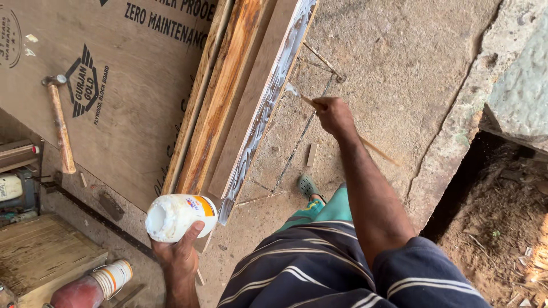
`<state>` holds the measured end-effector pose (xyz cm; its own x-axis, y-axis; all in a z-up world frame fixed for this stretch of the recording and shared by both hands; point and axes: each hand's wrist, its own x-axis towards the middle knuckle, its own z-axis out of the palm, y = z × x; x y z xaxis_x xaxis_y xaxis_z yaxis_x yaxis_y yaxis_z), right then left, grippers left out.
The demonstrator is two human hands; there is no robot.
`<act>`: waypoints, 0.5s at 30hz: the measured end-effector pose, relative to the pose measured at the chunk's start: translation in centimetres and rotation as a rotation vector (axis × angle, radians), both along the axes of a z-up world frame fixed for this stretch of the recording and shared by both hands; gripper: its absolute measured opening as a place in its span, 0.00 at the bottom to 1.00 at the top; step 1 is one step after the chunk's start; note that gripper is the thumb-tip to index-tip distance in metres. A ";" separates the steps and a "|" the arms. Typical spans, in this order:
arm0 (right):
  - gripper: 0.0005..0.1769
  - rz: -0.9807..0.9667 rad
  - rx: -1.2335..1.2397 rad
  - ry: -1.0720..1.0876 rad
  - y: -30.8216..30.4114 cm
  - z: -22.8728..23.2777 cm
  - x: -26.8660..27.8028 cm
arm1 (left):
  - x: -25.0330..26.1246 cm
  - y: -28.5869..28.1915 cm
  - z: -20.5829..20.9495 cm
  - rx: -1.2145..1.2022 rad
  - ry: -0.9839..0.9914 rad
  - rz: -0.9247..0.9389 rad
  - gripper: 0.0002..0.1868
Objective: The person applies white glue to a wooden plank using a brush. They repeatedly dip the brush into a container and spread the glue along the plank's surface.
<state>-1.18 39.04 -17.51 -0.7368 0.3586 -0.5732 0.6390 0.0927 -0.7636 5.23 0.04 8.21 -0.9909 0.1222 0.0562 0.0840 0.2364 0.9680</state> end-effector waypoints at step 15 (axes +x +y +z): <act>0.15 0.045 -0.043 0.059 -0.7 -2.5 0.5 | 0.6 -1.7 -0.7 -0.031 -0.040 0.021 0.40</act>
<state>-0.70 38.38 -19.99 -0.7845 0.3003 -0.5425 0.5889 0.0868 -0.8035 5.83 -1.64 7.52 -0.9947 0.1019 0.0129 0.0400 0.2681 0.9626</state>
